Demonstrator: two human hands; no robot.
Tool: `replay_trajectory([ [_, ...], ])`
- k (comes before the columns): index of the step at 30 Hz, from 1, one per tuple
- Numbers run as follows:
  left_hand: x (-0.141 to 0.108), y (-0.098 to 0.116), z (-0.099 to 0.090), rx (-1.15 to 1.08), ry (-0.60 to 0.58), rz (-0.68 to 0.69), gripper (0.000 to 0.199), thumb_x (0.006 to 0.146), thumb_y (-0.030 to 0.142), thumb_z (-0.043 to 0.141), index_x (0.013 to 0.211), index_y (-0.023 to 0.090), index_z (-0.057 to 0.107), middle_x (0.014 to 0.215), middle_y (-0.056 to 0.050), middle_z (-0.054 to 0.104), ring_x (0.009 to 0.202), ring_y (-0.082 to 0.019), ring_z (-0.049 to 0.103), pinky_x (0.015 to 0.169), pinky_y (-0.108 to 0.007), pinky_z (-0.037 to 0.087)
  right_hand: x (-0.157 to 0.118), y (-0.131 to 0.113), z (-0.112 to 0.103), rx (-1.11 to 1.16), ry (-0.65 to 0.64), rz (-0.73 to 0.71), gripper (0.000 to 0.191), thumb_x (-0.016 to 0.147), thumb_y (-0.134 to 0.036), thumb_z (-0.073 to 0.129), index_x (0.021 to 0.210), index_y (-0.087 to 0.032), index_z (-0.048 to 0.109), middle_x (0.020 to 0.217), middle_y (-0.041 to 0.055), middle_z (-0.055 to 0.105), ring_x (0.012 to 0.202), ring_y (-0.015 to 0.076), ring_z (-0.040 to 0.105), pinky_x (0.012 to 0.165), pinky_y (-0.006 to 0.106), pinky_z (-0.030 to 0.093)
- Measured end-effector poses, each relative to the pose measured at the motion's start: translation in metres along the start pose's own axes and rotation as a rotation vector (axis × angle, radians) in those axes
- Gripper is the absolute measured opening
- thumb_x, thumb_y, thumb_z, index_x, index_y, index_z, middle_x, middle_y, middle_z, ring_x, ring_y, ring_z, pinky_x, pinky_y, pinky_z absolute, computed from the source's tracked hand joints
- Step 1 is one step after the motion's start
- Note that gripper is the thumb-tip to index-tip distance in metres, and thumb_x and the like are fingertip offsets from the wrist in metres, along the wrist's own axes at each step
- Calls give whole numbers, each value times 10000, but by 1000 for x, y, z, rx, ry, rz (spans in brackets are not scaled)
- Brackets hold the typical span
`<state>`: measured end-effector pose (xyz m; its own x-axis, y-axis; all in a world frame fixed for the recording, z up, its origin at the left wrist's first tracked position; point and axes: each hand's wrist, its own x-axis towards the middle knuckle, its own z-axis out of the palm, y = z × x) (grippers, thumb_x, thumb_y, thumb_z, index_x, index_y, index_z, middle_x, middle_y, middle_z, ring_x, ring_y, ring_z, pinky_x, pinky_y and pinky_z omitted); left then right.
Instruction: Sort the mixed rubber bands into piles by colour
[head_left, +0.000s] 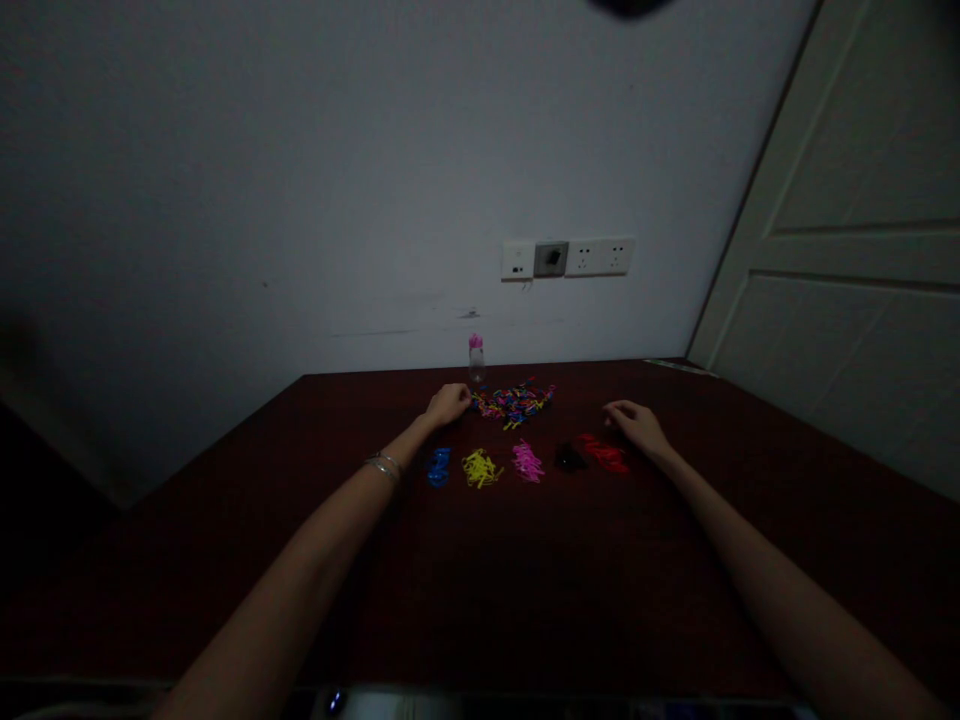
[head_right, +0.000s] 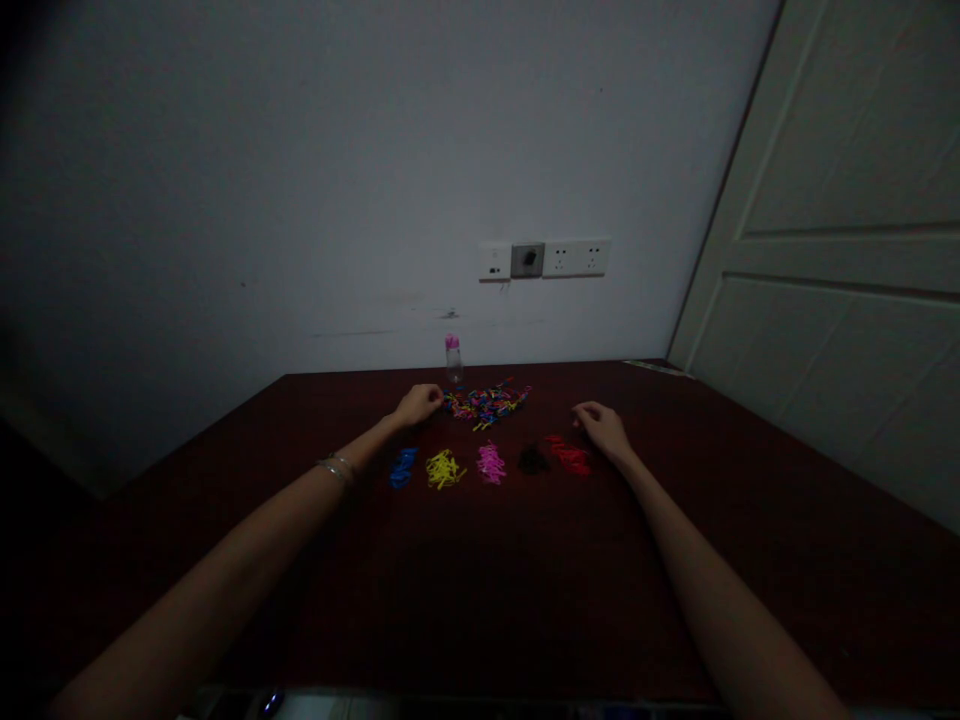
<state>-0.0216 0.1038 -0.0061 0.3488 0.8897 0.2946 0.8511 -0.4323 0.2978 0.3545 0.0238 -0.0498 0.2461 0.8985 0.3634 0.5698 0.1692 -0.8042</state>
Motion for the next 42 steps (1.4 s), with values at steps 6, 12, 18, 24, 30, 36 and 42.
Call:
replay_trajectory([
  [6, 5, -3, -3, -9, -13, -122, 183, 748, 315, 574, 834, 182, 665, 898, -58, 665, 812, -160, 585, 674, -218, 422, 0, 0, 1, 15, 1, 12, 353, 705, -464, 487, 786, -149, 624, 596, 34, 632, 572, 158, 567, 558, 259, 412],
  [12, 0, -21, -4, -32, -115, -173, 349, 668, 482, 639, 859, 192, 678, 882, -42, 672, 793, -157, 595, 644, -200, 422, 2, 4, 2, 0, -6, -9, 346, 708, -465, 490, 783, -157, 631, 591, 24, 635, 576, 159, 573, 579, 264, 419],
  [18, 0, -18, 0, -38, -123, -148, 268, 677, 397, 656, 851, 196, 690, 871, -38, 676, 805, -160, 601, 680, -208, 433, 0, 1, 1, -9, -1, -2, 345, 708, -466, 491, 776, -159, 632, 584, 23, 632, 570, 160, 570, 574, 263, 418],
  [24, 3, -22, 6, -61, -107, -152, 215, 704, 340, 638, 855, 197, 690, 889, -39, 678, 824, -156, 602, 703, -207, 439, -2, 0, 1, -26, -5, -8, 341, 720, -460, 485, 779, -160, 636, 595, 23, 635, 574, 157, 570, 587, 263, 419],
  [30, 4, -31, 12, -88, -87, -148, 156, 724, 251, 596, 822, 173, 690, 856, -39, 676, 807, -150, 600, 722, -215, 443, 0, 2, 1, -21, -6, -3, 336, 714, -457, 490, 776, -158, 631, 593, 27, 628, 576, 160, 569, 585, 266, 417],
  [36, 4, -33, 15, -92, -78, -160, 139, 732, 195, 554, 787, 148, 672, 833, -48, 665, 792, -147, 590, 726, -224, 446, 0, 2, 1, -25, -8, -6, 331, 715, -451, 495, 779, -157, 634, 597, 26, 635, 566, 155, 568, 565, 259, 415],
  [42, 4, -31, 17, -52, -89, -130, 145, 730, 135, 508, 789, 148, 640, 859, -53, 647, 786, -142, 576, 726, -226, 437, -1, 2, 1, -1, -5, -8, 336, 713, -458, 497, 777, -158, 632, 591, 26, 633, 557, 153, 562, 542, 253, 410],
])
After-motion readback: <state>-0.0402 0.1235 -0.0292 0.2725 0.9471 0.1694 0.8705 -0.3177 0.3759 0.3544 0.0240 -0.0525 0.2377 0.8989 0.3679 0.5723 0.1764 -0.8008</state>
